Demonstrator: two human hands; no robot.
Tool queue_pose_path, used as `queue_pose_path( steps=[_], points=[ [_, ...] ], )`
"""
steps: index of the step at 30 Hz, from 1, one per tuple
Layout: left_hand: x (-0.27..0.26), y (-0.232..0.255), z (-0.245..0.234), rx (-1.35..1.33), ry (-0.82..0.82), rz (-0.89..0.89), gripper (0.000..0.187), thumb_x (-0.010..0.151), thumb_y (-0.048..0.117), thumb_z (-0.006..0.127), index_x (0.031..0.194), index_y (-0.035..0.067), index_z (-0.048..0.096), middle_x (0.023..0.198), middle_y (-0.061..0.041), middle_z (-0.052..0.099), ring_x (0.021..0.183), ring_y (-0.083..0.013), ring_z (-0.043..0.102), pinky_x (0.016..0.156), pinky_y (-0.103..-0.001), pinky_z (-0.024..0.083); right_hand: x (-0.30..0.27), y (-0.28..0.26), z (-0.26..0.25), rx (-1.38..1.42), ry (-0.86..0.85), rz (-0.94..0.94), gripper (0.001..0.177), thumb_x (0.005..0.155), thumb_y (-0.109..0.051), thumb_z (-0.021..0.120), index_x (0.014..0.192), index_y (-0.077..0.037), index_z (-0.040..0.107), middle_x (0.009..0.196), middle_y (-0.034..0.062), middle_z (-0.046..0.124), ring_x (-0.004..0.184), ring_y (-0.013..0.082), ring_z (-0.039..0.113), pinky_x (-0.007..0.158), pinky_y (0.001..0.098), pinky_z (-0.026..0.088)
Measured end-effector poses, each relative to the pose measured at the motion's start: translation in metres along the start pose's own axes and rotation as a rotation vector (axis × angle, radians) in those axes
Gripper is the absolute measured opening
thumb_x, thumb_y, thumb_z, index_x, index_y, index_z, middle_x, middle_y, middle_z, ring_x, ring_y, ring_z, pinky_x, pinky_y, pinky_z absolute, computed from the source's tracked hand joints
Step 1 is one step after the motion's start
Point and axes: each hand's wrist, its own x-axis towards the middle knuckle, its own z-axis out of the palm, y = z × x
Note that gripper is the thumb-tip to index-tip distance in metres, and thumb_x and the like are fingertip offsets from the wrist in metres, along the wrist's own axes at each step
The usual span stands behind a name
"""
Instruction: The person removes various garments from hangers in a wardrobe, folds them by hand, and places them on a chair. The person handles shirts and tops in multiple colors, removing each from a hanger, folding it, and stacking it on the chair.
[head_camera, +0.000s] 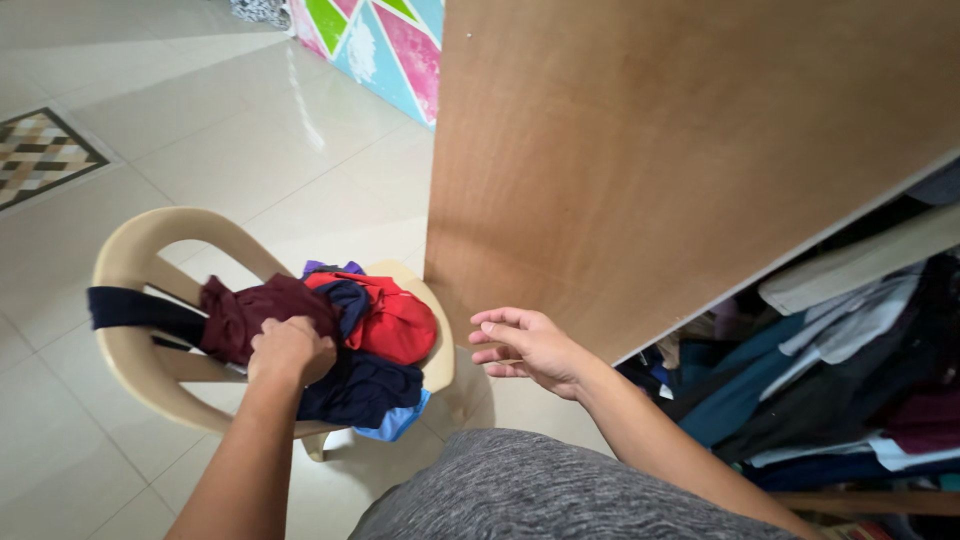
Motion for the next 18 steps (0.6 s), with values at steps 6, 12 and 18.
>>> queue_pose_path(
  steps=[6,12,18],
  points=[
    [-0.023,0.075,0.006,-0.189,0.160,0.512,0.037,0.091,0.033,0.061,0.114,0.008,0.075,0.100,-0.025,0.073,0.096,-0.0396,0.073,0.088,-0.046,0.058,-0.019,0.003,-0.034,0.057,0.064,-0.021,0.035,0.098,-0.026,0.061,0.128,-0.010,0.062,0.118,0.0060,0.067,0.101,0.0176,0.069,0.085,0.0340,0.059],
    [-0.096,0.202,0.004,-0.516,-0.101,0.693,0.035,0.096,0.032,0.058,0.098,0.001,0.076,0.073,-0.017,0.074,0.069,-0.0292,0.074,0.070,-0.040,0.057,-0.061,0.020,-0.096,0.181,0.178,-0.087,0.032,0.100,-0.025,0.057,0.127,-0.008,0.062,0.117,0.0086,0.067,0.102,0.0197,0.069,0.086,0.0356,0.059],
    [-0.180,0.329,0.025,-0.686,-0.250,0.778,0.040,0.099,0.035,0.054,0.087,0.002,0.073,0.063,-0.009,0.067,0.058,-0.0165,0.064,0.058,-0.033,0.052,-0.123,0.047,-0.187,0.302,0.306,-0.186,0.031,0.100,-0.022,0.057,0.127,-0.006,0.061,0.117,0.0101,0.067,0.102,0.0211,0.068,0.085,0.0363,0.057]
  ],
)
